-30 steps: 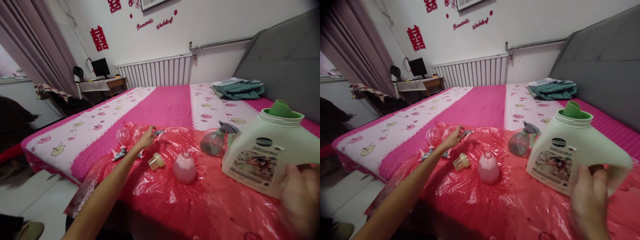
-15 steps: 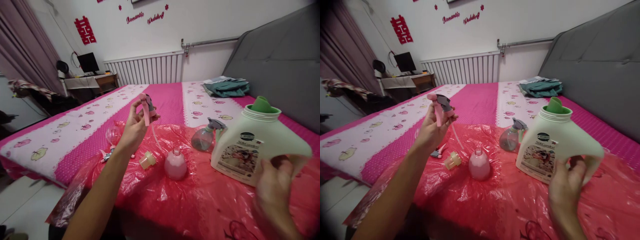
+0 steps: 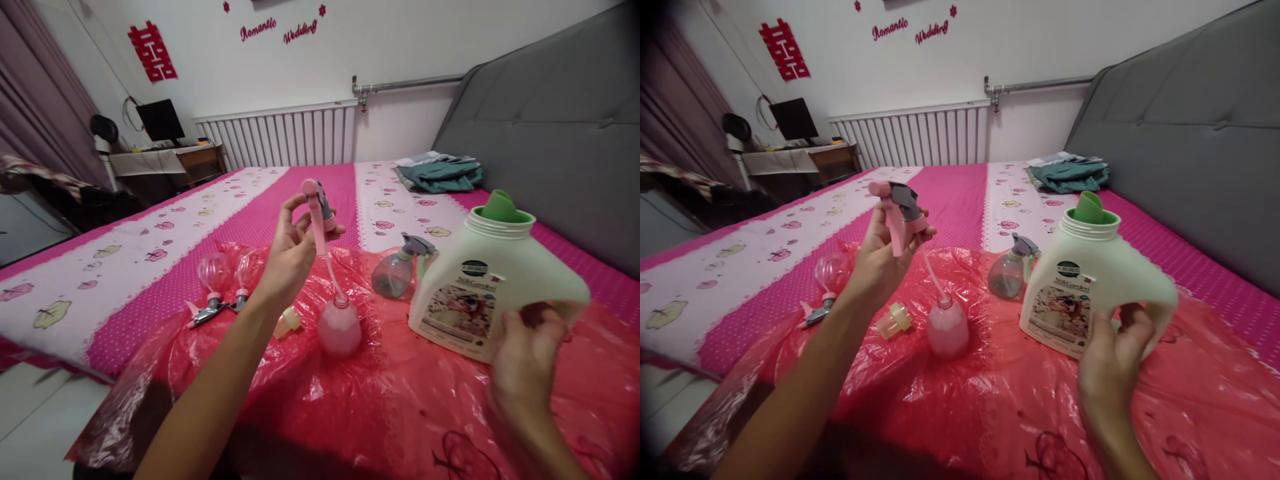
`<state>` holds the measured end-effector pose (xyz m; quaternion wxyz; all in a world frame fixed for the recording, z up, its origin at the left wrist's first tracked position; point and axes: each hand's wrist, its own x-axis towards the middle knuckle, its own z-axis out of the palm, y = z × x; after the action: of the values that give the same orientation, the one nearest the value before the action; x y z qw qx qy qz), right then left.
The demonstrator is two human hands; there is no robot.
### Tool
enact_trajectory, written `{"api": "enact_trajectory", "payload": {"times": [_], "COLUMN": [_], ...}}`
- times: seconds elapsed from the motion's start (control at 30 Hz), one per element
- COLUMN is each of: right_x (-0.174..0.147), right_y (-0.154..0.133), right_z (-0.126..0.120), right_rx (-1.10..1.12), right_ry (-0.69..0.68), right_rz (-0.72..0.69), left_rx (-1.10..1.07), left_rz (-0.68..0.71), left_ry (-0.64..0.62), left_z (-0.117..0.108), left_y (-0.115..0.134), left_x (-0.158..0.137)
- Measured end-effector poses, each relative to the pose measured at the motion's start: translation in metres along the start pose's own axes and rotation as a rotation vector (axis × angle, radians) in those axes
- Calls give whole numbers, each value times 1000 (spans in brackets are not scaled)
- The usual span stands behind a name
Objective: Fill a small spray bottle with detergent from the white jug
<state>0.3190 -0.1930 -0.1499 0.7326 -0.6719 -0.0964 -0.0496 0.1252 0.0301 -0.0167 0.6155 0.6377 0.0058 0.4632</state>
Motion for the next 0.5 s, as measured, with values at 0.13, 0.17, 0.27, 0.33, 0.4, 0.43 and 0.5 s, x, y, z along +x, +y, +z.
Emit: {"api": "enact_trajectory", "payload": {"times": [0.13, 0.17, 0.27, 0.33, 0.4, 0.43, 0.5], "right_x": [0, 0, 5, 8, 9, 9, 10], "right_y": [-6, -7, -8, -7, -5, -4, -5], "right_z": [1, 1, -1, -2, -4, -4, -5], "right_rx": [-13, -27, -43, -35, -37, -40, -59], "right_ry": [47, 76, 154, 168, 181, 191, 201], "right_rz": [-75, -101, -142, -135, -136, -149, -204], "left_rx": [-41, -64, -97, -85, -61, -52, -34], "left_rz": [-85, -98, -124, -157, -207, -235, -289], "left_ry": [-20, -32, -63, -62, -56, -53, -47], "left_z": [3, 4, 5, 5, 5, 5, 3], "left_y": [-11, -14, -21, -25, -28, -29, -32], "left_x": [-11, -14, -23, -29, -36, -40, -47]}}
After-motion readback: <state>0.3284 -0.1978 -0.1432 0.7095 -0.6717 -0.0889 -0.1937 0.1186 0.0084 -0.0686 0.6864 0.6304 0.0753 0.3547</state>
